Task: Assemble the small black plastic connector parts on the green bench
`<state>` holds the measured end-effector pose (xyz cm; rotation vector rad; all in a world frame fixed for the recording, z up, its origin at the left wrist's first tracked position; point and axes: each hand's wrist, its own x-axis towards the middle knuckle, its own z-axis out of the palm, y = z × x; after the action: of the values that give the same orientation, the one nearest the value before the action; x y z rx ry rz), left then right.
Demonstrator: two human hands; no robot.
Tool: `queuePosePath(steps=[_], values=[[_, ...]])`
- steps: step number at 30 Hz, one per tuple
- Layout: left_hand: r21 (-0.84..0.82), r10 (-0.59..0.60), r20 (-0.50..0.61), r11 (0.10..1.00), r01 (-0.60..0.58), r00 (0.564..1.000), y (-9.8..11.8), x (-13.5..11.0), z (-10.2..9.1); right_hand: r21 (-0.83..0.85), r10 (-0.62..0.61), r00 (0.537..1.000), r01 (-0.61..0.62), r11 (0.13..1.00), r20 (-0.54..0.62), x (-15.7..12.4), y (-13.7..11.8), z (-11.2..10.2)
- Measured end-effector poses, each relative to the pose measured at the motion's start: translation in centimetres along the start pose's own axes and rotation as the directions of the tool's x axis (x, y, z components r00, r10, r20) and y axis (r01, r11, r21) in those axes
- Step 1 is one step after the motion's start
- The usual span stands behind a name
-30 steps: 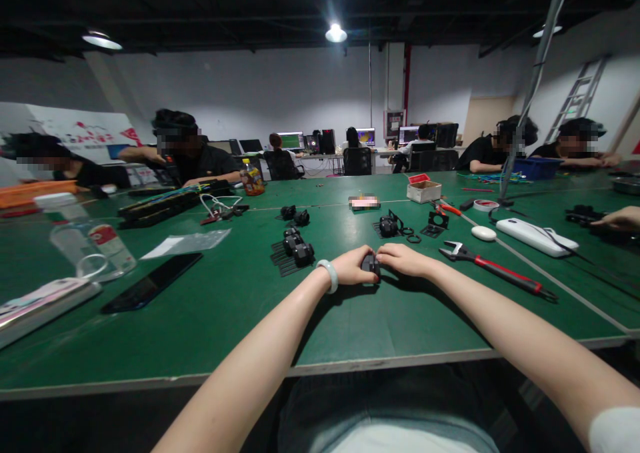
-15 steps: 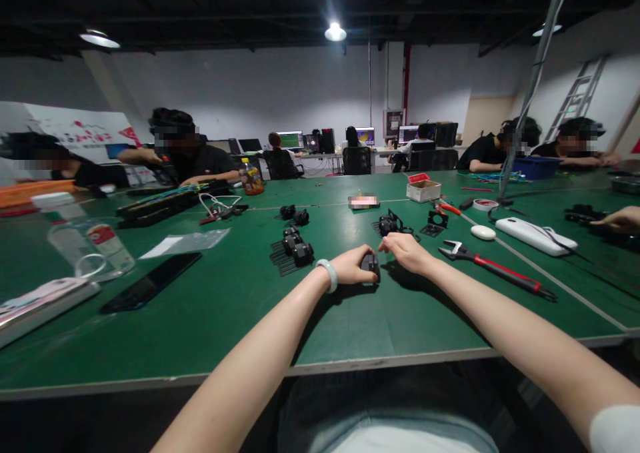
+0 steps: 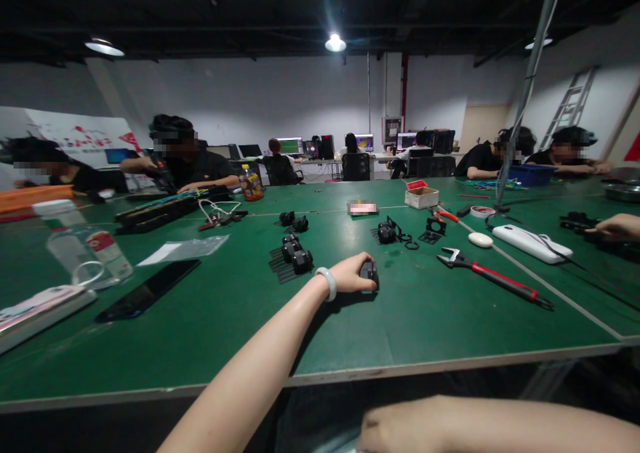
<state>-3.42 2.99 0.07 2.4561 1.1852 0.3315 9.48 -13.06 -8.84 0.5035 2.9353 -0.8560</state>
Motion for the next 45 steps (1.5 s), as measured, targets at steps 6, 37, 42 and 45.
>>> queuePosePath(steps=[6, 37, 42, 45], values=[[0.008, 0.009, -0.005, 1.000, -0.009, 1.000, -0.2, 0.0, 0.1, -0.265, -0.038, 0.994, 0.009, 0.964, -0.103, 1.1, 1.6, 3.2], [-0.008, 0.057, -0.021, 0.998, -0.057, 0.998, -0.4, 0.2, 0.3, -0.078, 0.024, 0.729, -0.106, 0.991, -0.684, -3.0, -2.2, -8.5], [-0.006, 0.073, -0.027, 0.997, -0.073, 0.997, -0.4, 0.3, 0.4, -0.112, 0.060, 0.474, -0.325, 0.939, -0.878, -1.8, 3.5, -16.3], [0.009, 0.080, -0.011, 0.997, -0.080, 0.997, -0.6, 0.3, 0.4, -0.068, 0.119, 0.514, -0.330, 0.942, -0.850, -0.6, 7.1, -17.0]])
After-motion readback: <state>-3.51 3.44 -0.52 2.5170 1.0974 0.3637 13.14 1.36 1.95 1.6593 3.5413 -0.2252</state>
